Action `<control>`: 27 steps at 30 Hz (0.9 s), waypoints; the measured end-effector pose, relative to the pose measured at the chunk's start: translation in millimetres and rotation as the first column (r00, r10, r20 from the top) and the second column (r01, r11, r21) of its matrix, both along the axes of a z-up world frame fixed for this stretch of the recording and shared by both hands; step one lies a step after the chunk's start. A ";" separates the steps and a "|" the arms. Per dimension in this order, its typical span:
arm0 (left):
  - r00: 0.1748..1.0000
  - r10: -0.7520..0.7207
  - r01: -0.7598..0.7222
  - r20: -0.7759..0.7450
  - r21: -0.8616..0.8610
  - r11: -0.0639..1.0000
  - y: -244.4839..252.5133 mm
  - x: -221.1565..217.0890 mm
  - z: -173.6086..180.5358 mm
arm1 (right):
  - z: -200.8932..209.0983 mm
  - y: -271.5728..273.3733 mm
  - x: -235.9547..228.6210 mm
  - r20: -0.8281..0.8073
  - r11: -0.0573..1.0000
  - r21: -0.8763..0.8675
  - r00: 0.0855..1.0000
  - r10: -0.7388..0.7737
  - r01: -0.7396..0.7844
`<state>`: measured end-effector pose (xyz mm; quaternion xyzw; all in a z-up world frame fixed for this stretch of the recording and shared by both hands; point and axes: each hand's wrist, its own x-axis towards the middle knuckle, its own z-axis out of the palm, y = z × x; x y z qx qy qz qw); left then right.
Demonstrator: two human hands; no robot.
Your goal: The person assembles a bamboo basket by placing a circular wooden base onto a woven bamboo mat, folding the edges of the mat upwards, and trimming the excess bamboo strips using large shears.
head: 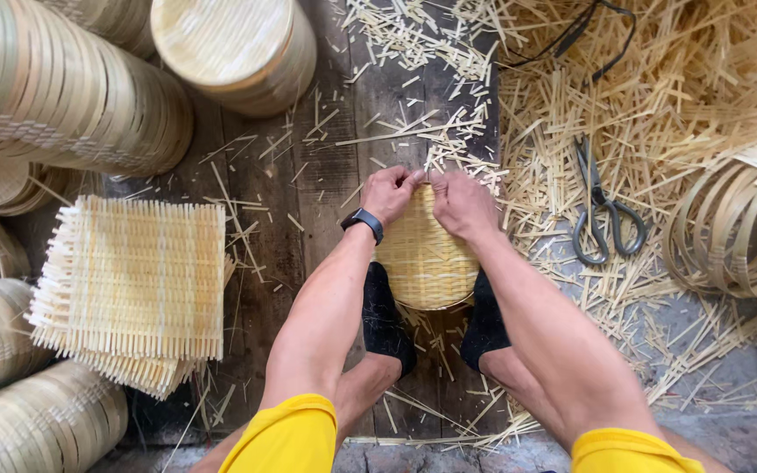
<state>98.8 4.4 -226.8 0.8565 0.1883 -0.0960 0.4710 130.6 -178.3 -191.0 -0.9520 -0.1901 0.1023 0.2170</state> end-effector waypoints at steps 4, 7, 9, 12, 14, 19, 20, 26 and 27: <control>0.991 -0.120 0.130 -0.052 0.270 0.954 -1.4 -14.1 7.7 | 17.5 15.3 1.5 -0.277 0.992 -0.087 0.955 -0.109 0.088; 0.970 -0.085 0.144 -0.228 0.257 0.956 -4.4 -17.9 15.3 | 30.4 15.9 1.6 -0.308 0.987 -0.109 0.940 -0.148 0.119; 0.975 -0.102 0.139 -0.198 0.179 0.974 3.7 -14.6 10.6 | 35.5 19.2 0.5 -0.335 0.980 -0.139 0.924 -0.181 0.142; 0.987 -0.138 0.144 -0.087 0.064 0.988 14.6 -12.6 -11.3 | 32.9 20.3 -1.3 -0.374 0.973 -0.181 0.906 -0.200 0.141; 0.989 -0.133 0.134 -0.067 0.013 0.991 17.4 -10.1 -25.5 | 24.0 18.7 0.1 -0.316 0.978 -0.181 0.937 -0.153 0.098; 0.986 -0.155 0.157 -0.063 0.019 0.987 19.1 -16.0 -45.2 | 14.2 -25.2 0.8 0.091 0.997 0.058 0.995 0.044 -0.049; 0.982 -0.188 0.188 -0.005 0.029 0.982 20.3 -15.7 -44.2 | 26.2 -43.4 4.0 0.267 0.991 0.059 0.959 0.097 -0.116; 0.936 -0.350 0.344 -0.048 0.349 0.872 4.7 -32.4 73.1 | 203.1 -177.0 28.3 -0.378 0.678 -0.684 0.926 -0.014 -0.269; 0.926 -0.365 0.302 0.094 0.392 0.869 0.8 -44.5 98.5 | 219.1 -194.6 19.0 -0.276 0.677 -0.698 0.960 0.043 -0.231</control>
